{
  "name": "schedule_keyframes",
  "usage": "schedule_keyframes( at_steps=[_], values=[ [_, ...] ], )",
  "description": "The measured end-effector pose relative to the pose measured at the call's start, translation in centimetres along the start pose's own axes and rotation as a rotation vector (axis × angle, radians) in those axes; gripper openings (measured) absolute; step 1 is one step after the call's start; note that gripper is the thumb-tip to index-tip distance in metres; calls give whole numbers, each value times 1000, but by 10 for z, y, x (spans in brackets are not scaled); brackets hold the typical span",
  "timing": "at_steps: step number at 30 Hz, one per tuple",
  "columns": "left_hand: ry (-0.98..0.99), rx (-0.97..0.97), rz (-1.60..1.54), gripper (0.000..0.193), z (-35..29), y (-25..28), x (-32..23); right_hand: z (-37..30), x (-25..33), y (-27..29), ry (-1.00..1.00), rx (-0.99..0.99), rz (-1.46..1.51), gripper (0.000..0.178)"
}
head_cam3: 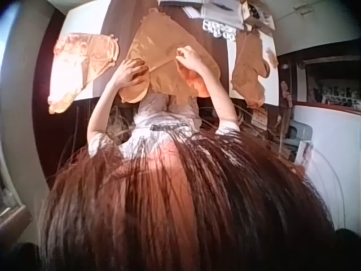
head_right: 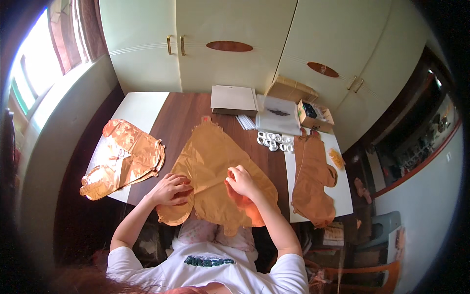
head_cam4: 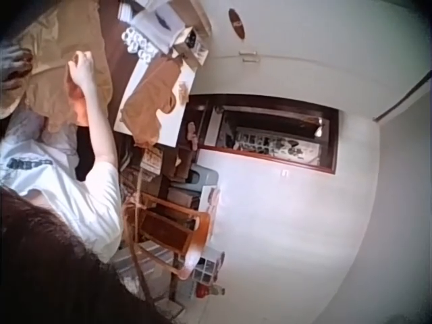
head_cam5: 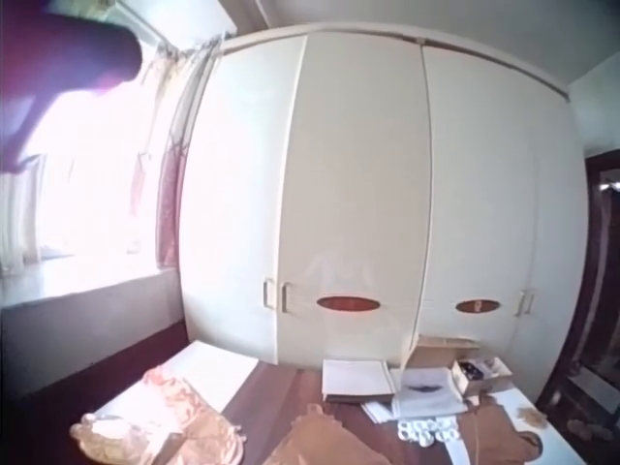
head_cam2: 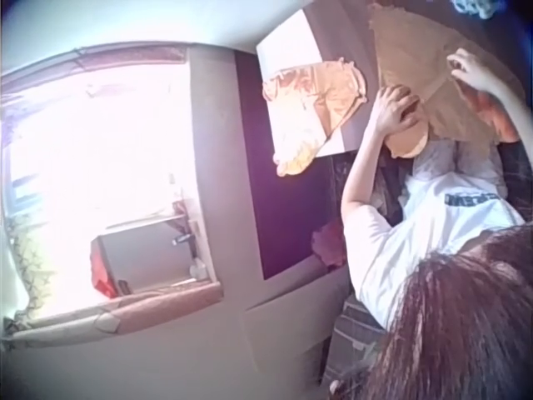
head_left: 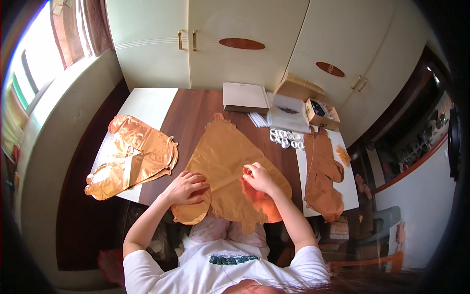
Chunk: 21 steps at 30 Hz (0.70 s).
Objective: Folding gold-colored foil balloons and placing them into individual plastic sleeves for retail packaging.
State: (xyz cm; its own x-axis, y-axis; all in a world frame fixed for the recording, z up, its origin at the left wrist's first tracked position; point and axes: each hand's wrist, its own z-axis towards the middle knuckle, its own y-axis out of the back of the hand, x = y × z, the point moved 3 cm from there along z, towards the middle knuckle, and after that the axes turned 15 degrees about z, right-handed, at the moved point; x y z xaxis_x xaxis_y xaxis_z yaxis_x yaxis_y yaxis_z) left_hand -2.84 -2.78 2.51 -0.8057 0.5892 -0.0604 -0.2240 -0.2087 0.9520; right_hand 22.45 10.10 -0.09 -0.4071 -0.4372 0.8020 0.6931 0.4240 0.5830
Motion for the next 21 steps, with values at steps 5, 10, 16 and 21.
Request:
schedule_keyframes(
  at_steps=[5, 10, 16, 21],
  values=[
    [80, -56, -24, 35, 7, 9, 16, 39, -4, 19, -6, -23, -16, 25],
    [178, 40, 122, 26, 32, 0, 47, 86, -13, 14, 54, -90, -375, 17],
    [208, -33, 129, 20, 51, -21, 58, 114, -29, -2, -65, -146, -274, 15],
    [235, -96, 97, 18, 54, -24, 58, 123, -39, -1, -254, -152, -10, 15]
  ],
)
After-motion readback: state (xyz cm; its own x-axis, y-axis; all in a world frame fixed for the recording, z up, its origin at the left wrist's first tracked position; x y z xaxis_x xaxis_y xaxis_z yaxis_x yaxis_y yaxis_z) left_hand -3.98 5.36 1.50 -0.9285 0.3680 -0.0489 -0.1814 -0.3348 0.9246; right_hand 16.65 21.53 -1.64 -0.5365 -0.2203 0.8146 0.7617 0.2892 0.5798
